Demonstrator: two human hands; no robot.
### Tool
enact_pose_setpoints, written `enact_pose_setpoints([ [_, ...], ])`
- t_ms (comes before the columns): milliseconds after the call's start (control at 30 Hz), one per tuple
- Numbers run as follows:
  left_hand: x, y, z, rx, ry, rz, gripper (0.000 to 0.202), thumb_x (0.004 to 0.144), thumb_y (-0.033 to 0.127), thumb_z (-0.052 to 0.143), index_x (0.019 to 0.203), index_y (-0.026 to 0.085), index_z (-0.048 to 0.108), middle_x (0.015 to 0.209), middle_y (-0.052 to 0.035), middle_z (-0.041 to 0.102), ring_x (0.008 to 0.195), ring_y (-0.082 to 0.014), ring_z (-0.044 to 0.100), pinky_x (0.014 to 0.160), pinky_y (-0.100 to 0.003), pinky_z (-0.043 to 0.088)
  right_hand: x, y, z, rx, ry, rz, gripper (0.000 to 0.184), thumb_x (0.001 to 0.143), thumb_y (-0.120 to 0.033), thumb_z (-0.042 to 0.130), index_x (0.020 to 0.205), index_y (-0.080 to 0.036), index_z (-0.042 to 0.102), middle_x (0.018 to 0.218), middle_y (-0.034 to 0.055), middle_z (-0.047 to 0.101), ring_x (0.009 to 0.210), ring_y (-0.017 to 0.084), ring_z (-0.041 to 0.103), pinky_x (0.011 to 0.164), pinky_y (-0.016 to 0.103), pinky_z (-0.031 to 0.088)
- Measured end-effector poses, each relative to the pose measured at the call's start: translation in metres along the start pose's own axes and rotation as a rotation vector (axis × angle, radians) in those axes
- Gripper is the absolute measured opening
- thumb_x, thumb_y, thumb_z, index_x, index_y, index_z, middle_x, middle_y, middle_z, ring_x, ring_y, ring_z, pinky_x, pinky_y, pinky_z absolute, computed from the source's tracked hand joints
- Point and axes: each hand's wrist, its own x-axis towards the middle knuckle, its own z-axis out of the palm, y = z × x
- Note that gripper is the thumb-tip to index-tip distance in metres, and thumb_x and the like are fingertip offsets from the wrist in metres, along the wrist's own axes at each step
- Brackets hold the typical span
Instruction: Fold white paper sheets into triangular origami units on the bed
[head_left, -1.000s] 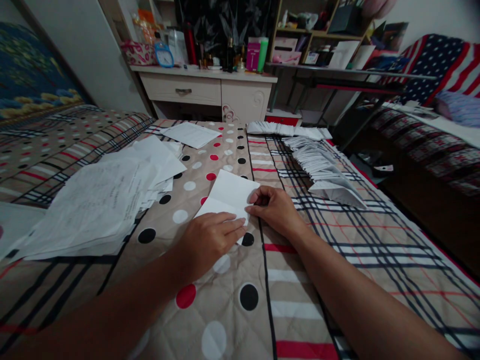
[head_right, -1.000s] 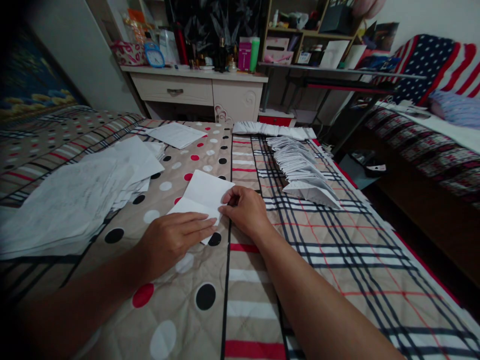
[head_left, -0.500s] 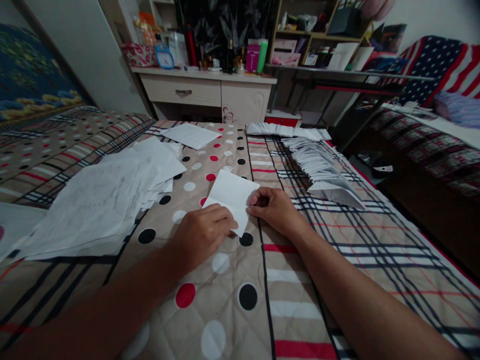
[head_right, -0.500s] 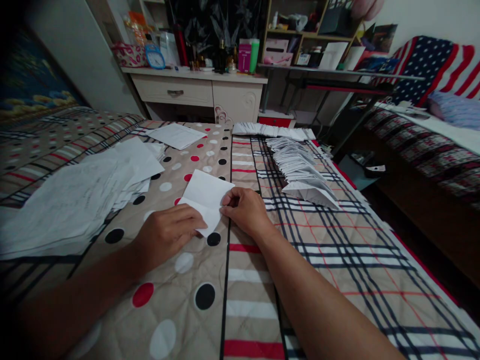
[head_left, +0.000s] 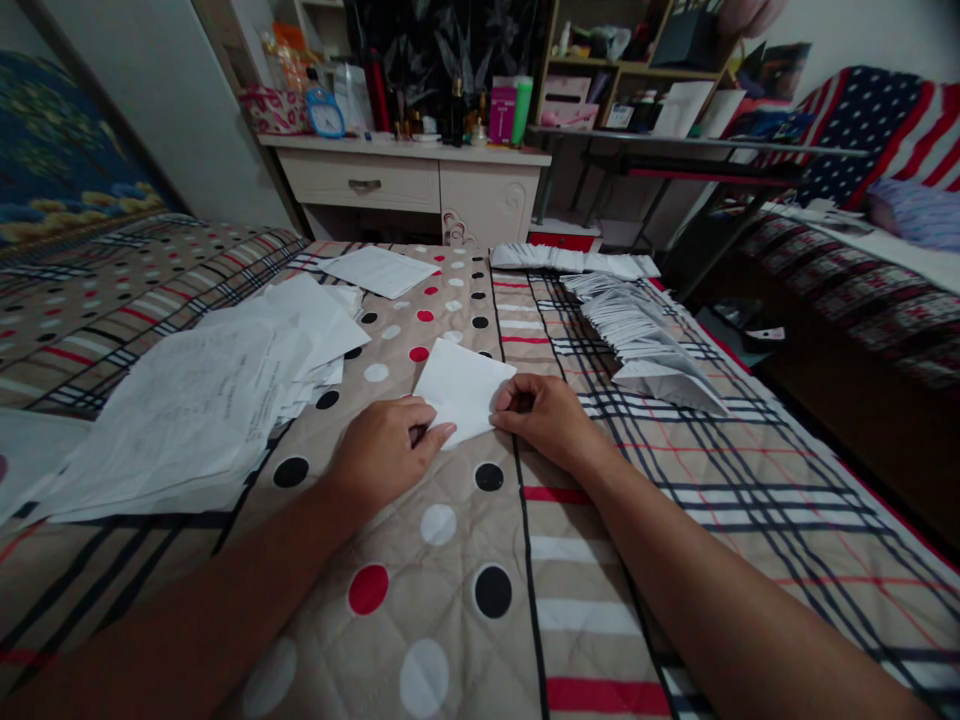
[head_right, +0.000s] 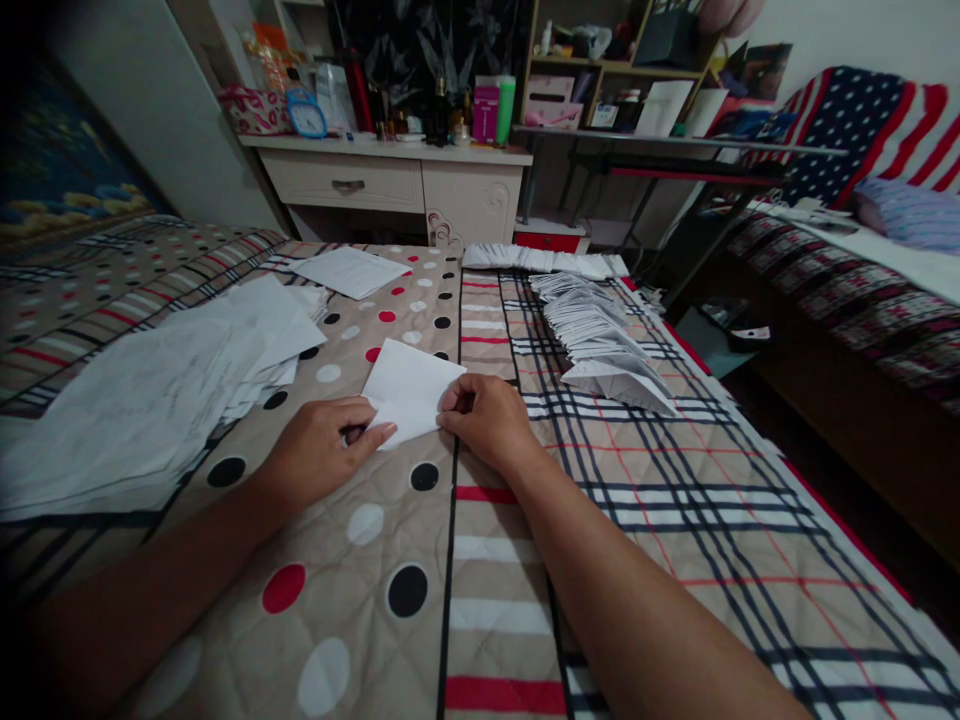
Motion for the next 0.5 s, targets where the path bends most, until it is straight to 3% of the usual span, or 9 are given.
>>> enact_pose_setpoints([
  [333,0.002,0.004,-0.006,0.062,-0.08,-0.222,0.039,0.081,0.048,0.057,0.054,0.019,0.056,0.058,-0.0008,0.057,0.052,-0.0129,0.044,0.052,-0.027,0.026,0.0,-0.002,0.0,-0.022,0.005,-0.005,0.006,0.066,-0.018,0.071,0.068,-0.018,0.066,0.063,-0.0013,0.064,0.057,0.011,0.055,0.054,0.021,0.038],
  [500,0.003,0.006,-0.011,0.102,-0.137,-0.264,0.04,0.085,0.048,0.051,0.057,0.022,0.065,0.056,-0.0023,0.059,0.051,-0.0152,0.048,0.052,-0.028,0.025,0.0,-0.004,-0.001,-0.03,-0.017,0.01,0.005,0.066,-0.018,0.07,0.068,-0.018,0.065,0.065,-0.0006,0.065,0.058,0.012,0.056,0.055,0.022,0.039],
])
